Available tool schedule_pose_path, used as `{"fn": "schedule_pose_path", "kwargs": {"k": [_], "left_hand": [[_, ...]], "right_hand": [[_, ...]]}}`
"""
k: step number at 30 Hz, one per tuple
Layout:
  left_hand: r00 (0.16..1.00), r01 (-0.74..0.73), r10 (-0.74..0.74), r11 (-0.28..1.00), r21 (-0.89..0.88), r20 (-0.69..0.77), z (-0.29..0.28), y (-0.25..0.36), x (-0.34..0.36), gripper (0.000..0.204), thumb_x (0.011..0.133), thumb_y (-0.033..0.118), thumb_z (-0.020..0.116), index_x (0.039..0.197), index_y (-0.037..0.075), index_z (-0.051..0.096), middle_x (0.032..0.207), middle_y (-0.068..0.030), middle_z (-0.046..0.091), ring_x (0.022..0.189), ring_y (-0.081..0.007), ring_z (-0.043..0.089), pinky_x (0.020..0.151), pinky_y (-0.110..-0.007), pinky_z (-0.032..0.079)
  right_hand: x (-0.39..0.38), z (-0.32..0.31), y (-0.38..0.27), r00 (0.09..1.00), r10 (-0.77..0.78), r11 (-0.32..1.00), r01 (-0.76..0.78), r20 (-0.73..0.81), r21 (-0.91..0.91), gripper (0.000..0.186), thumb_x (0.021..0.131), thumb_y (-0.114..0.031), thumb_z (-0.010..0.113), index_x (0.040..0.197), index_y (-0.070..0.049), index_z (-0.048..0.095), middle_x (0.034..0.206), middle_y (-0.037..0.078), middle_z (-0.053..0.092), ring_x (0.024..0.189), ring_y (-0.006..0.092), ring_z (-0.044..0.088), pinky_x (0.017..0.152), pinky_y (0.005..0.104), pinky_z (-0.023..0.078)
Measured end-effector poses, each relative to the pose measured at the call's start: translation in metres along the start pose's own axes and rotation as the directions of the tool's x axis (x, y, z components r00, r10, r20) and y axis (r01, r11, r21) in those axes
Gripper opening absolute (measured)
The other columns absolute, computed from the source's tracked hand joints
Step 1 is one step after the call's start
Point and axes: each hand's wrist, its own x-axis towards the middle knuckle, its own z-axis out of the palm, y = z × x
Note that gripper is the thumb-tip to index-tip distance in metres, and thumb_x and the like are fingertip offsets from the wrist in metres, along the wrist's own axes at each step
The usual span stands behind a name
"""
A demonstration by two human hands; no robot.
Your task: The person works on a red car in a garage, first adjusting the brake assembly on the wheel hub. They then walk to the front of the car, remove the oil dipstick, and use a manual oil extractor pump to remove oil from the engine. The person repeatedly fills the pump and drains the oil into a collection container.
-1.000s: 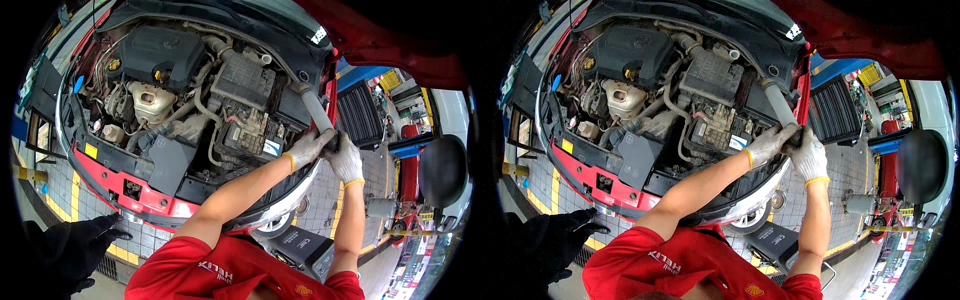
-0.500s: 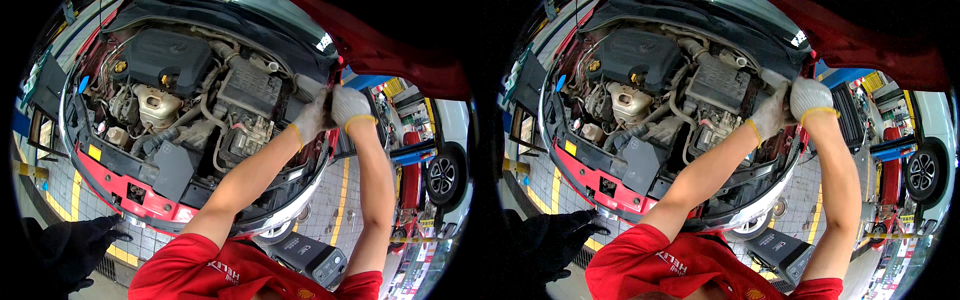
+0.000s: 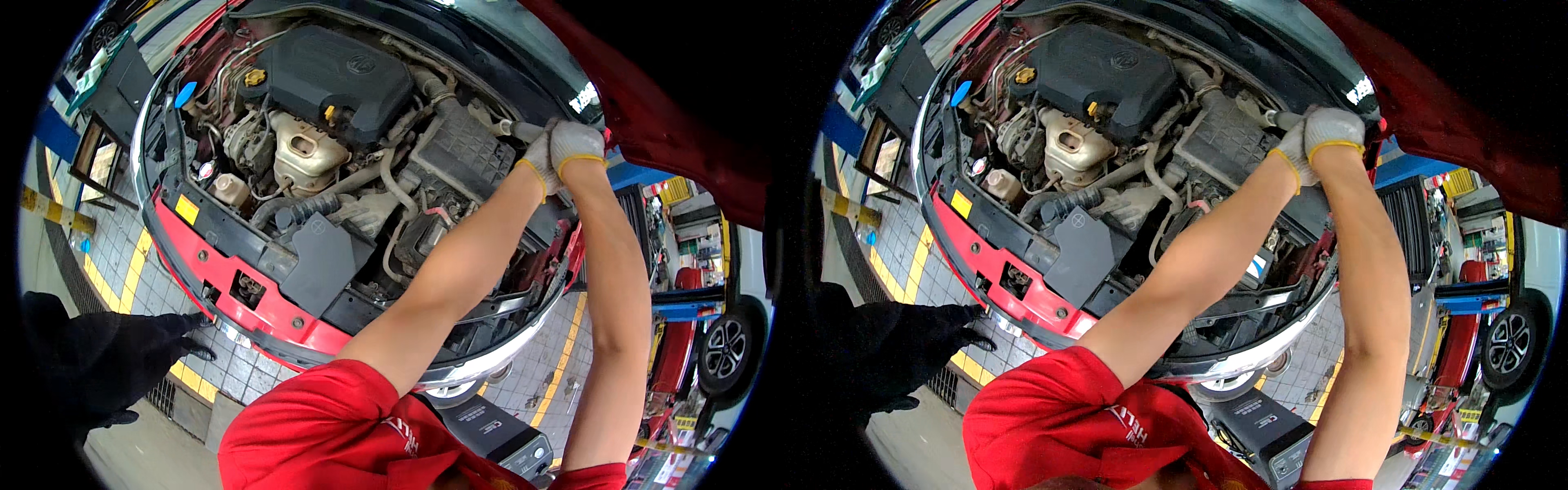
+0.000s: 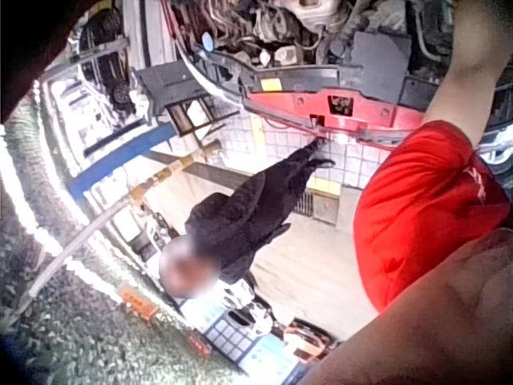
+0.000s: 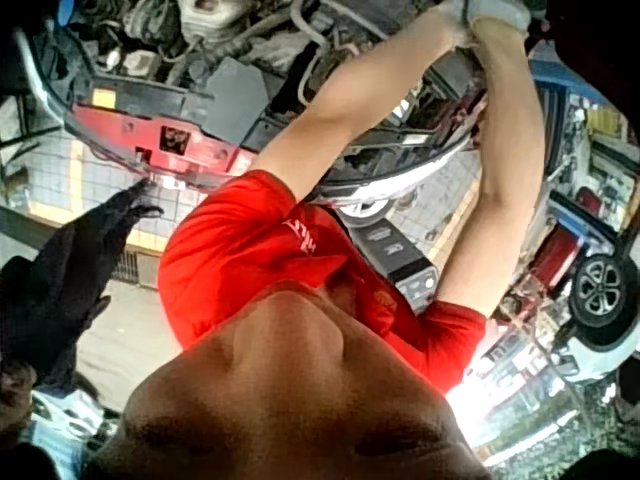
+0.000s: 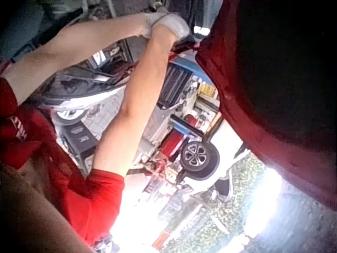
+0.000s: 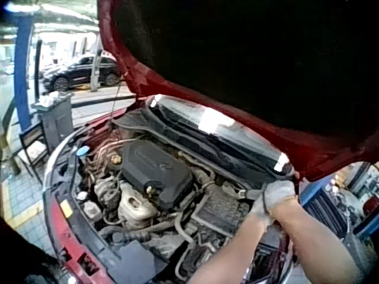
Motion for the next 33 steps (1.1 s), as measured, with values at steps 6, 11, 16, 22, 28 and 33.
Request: {"fn": "schedule_pose_path", "kwargs": {"k": [6, 11, 16, 22, 28, 33], "left_hand": [[0.996, -0.077, 0.074, 0.995, 0.071, 0.048, 0.011, -0.011, -0.001, 0.039, 0.114, 0.047, 0.037, 0.129, 0.023, 0.064, 0.146, -0.0068, 0.064, 0.138, -0.0271, 0.057, 0.117, -0.048, 0.045], [0.984, -0.06, 0.068, 0.997, -0.058, 0.163, -0.016, -0.009, 0.011, 0.033, 0.112, 0.044, 0.039, 0.123, 0.025, 0.064, 0.143, -0.0071, 0.064, 0.14, -0.025, 0.053, 0.12, -0.047, 0.04], [0.987, -0.01, 0.061, 0.946, -0.323, 0.149, -0.032, 0.006, 0.034, 0.048, 0.111, 0.058, 0.042, 0.13, 0.02, 0.064, 0.141, -0.0103, 0.067, 0.132, -0.0315, 0.06, 0.112, -0.052, 0.047], [0.98, -0.184, 0.19, 0.978, -0.097, 0.055, -0.061, -0.017, 0.053, 0.039, 0.107, 0.052, 0.055, 0.114, 0.016, 0.07, 0.119, -0.0084, 0.075, 0.113, -0.0323, 0.069, 0.102, -0.05, 0.054], [0.953, -0.23, 0.225, 0.973, -0.004, -0.205, -0.084, 0.008, 0.066, 0.033, 0.106, 0.048, 0.055, 0.115, 0.019, 0.069, 0.12, -0.0073, 0.074, 0.113, -0.0301, 0.069, 0.099, -0.049, 0.055], [0.925, -0.108, 0.122, 0.992, 0.06, -0.359, -0.065, -0.026, 0.04, 0.039, 0.098, 0.042, 0.067, 0.123, 0.012, 0.069, 0.114, -0.007, 0.075, 0.102, -0.0289, 0.071, 0.091, -0.047, 0.057]], "right_hand": [[-0.005, -0.003, 0.003, 0.998, 0.035, 0.993, -0.029, 0.055, -0.113, 0.03, 0.103, -0.021, 0.06, 0.123, -0.009, 0.079, 0.122, 0.014, 0.08, 0.114, 0.032, 0.078, 0.092, 0.0445, 0.063], [-0.008, -0.019, -0.008, 1.0, -0.011, 0.988, 0.007, -0.024, -0.157, 0.031, 0.105, -0.025, 0.059, 0.121, -0.009, 0.079, 0.119, 0.015, 0.081, 0.109, 0.0305, 0.079, 0.085, 0.0418, 0.065], [-0.008, -0.019, -0.008, 0.998, -0.06, 0.997, 0.06, -0.004, -0.053, 0.027, 0.096, -0.015, 0.065, 0.117, -0.004, 0.076, 0.115, 0.02, 0.08, 0.106, 0.0339, 0.079, 0.089, 0.0466, 0.064], [-0.022, -0.002, -0.008, 0.999, -0.022, 1.0, 0.023, 0.045, -0.018, 0.025, 0.097, -0.015, 0.064, 0.115, -0.004, 0.077, 0.115, 0.02, 0.08, 0.107, 0.0337, 0.079, 0.087, 0.0454, 0.064], [-0.032, 0.006, -0.017, 0.994, -0.035, 0.998, 0.031, -0.102, -0.048, 0.024, 0.097, -0.02, 0.063, 0.108, -0.007, 0.08, 0.106, 0.016, 0.082, 0.097, 0.0326, 0.081, 0.08, 0.0465, 0.065], [-0.055, 0.009, 0.003, 0.999, -0.036, 0.999, 0.037, -0.025, 0.033, 0.025, 0.097, -0.021, 0.061, 0.104, -0.007, 0.081, 0.104, 0.017, 0.082, 0.096, 0.0346, 0.081, 0.078, 0.049, 0.064]]}}
